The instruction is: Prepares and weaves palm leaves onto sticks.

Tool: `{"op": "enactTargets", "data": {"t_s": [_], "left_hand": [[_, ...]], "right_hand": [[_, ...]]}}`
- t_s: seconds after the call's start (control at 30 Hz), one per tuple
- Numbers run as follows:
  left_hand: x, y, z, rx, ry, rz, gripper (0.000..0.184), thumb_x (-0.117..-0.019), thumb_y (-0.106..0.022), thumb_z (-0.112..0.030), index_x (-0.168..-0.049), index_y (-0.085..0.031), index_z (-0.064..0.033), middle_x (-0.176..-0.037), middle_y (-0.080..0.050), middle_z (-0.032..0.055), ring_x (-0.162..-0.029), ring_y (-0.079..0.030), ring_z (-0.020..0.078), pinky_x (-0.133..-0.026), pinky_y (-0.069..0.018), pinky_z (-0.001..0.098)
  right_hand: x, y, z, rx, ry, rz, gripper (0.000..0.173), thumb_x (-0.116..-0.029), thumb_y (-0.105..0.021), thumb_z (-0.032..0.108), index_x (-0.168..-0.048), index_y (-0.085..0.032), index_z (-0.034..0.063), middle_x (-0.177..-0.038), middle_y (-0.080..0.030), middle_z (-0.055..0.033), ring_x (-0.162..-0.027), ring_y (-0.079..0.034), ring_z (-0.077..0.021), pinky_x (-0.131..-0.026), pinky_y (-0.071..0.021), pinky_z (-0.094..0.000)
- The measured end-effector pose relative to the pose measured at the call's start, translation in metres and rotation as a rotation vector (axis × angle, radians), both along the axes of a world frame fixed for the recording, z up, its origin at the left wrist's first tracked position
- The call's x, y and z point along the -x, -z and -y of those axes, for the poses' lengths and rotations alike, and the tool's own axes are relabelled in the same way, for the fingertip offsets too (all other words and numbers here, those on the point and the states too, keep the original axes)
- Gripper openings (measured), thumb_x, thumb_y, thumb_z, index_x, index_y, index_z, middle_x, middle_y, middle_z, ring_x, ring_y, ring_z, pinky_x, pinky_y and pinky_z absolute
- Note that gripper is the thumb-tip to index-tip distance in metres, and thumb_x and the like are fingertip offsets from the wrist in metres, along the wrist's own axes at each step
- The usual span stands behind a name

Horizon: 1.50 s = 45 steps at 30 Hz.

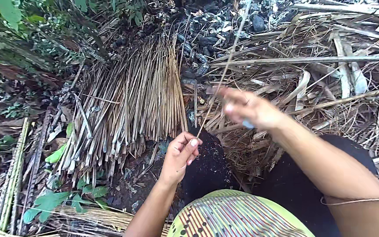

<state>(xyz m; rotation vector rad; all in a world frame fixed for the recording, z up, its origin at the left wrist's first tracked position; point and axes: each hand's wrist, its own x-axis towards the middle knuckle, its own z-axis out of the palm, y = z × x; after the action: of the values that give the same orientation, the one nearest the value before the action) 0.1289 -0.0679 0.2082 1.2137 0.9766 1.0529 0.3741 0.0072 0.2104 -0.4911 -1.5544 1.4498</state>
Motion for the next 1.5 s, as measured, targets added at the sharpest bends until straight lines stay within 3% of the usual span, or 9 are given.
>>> {"op": "enactTargets", "data": {"t_s": [0.1, 0.27, 0.37, 0.57, 0.8, 0.97, 1.1, 1.27, 1.5], "left_hand": [[0.004, 0.004, 0.002, 0.031, 0.049, 0.034, 0.018, -0.1005, -0.057, -0.008, -0.091, -0.069, -0.0165, -0.072, -0.067, -0.0106, -0.054, -0.051, -0.0078, -0.05, -0.0418, 0.0084], [0.009, 0.001, -0.005, 0.027, 0.048, 0.087, 0.01, -0.0987, -0.063, -0.014, -0.093, -0.071, -0.0159, -0.07, -0.065, -0.0096, -0.052, -0.05, -0.0064, -0.049, -0.0404, 0.0095], [0.029, 0.011, -0.001, 0.065, 0.128, 0.05, 0.006, -0.0962, -0.069, -0.023, -0.091, -0.071, -0.0214, -0.067, -0.063, -0.0137, -0.052, -0.05, -0.0086, -0.049, -0.04, 0.0084], [0.065, 0.033, 0.007, 0.201, 0.263, 0.037, 0.007, -0.0941, -0.073, -0.031, -0.092, -0.072, -0.0243, -0.065, -0.06, -0.0162, -0.051, -0.049, -0.0095, -0.048, -0.0394, 0.0077], [0.046, 0.025, -0.006, 0.449, 0.333, 0.347, 0.007, -0.0975, -0.068, -0.025, -0.094, -0.07, -0.0197, -0.063, -0.057, -0.0136, -0.048, -0.048, -0.0067, -0.044, -0.039, 0.0087], [0.069, 0.05, 0.008, 0.635, 0.466, 0.522, 0.007, -0.0971, -0.068, -0.023, -0.093, -0.07, -0.0179, -0.07, -0.059, -0.0123, -0.049, -0.048, -0.0068, -0.043, -0.0385, 0.0083], [0.065, 0.047, 0.013, 0.455, 0.372, 0.29, 0.009, -0.0964, -0.07, -0.029, -0.093, -0.072, -0.0214, -0.064, -0.057, -0.0143, -0.05, -0.049, -0.0069, -0.047, -0.0391, 0.0096], [0.042, 0.032, 0.014, 0.125, 0.037, 0.044, 0.008, -0.0968, -0.064, -0.015, -0.092, -0.07, -0.0174, -0.068, -0.064, -0.0089, -0.052, -0.053, -0.0049, -0.05, -0.0437, 0.0103], [0.077, 0.069, 0.026, -0.04, 0.025, -0.155, 0.009, -0.0978, -0.067, -0.029, -0.098, -0.073, -0.022, -0.072, -0.067, -0.0135, -0.056, -0.056, -0.0069, -0.053, -0.0454, 0.0096]], "right_hand": [[-0.018, -0.007, -0.011, 0.011, 0.023, -0.124, 0.051, -0.1005, -0.054, 0.015, -0.149, -0.041, 0.0094, -0.07, -0.055, 0.0158, -0.054, -0.05, 0.0053, -0.05, -0.0445, -0.012], [0.032, 0.02, 0.019, 0.114, -0.291, 0.085, 0.04, -0.1011, -0.055, 0.014, -0.139, -0.056, 0.0036, -0.073, -0.056, 0.0108, -0.056, -0.044, 0.0087, -0.052, -0.0374, -0.0095], [0.004, 0.001, 0.003, 0.059, -0.056, 0.052, 0.039, -0.1015, -0.05, 0.01, -0.139, -0.055, 0.0009, -0.075, -0.057, 0.0131, -0.057, -0.043, 0.0097, -0.053, -0.0378, -0.0091], [-0.079, -0.023, -0.042, -0.094, 0.347, -0.17, 0.038, -0.102, -0.05, 0.025, -0.139, -0.046, 0.0206, -0.061, -0.047, 0.0201, -0.049, -0.047, 0.0032, -0.05, -0.045, -0.0156], [0.044, 0.038, 0.018, 0.269, -0.433, 0.117, 0.04, -0.1028, -0.051, 0.013, -0.141, -0.053, 0.0046, -0.075, -0.056, 0.0096, -0.057, -0.046, 0.0058, -0.053, -0.0398, -0.0118], [-0.017, 0.005, -0.02, 0.142, -0.067, -0.079, 0.04, -0.1017, -0.049, 0.015, -0.141, -0.054, 0.0091, -0.069, -0.054, 0.0148, -0.054, -0.047, 0.0064, -0.051, -0.0419, -0.0113], [-0.022, 0.003, -0.025, 0.162, -0.003, -0.159, 0.042, -0.1007, -0.047, 0.014, -0.143, -0.049, 0.0121, -0.064, -0.049, 0.0146, -0.05, -0.047, 0.0032, -0.049, -0.043, -0.0149], [0.051, 0.034, 0.024, 0.338, -0.408, 0.171, 0.036, -0.105, -0.05, 0.012, -0.14, -0.054, 0.005, -0.077, -0.055, 0.0076, -0.057, -0.044, 0.0047, -0.053, -0.0381, -0.0122], [-0.02, 0.004, -0.024, 0.09, 0.026, -0.119, 0.039, -0.1017, -0.048, 0.011, -0.14, -0.054, 0.0069, -0.077, -0.059, 0.0114, -0.055, -0.047, 0.0044, -0.049, -0.0416, -0.0124]]}}
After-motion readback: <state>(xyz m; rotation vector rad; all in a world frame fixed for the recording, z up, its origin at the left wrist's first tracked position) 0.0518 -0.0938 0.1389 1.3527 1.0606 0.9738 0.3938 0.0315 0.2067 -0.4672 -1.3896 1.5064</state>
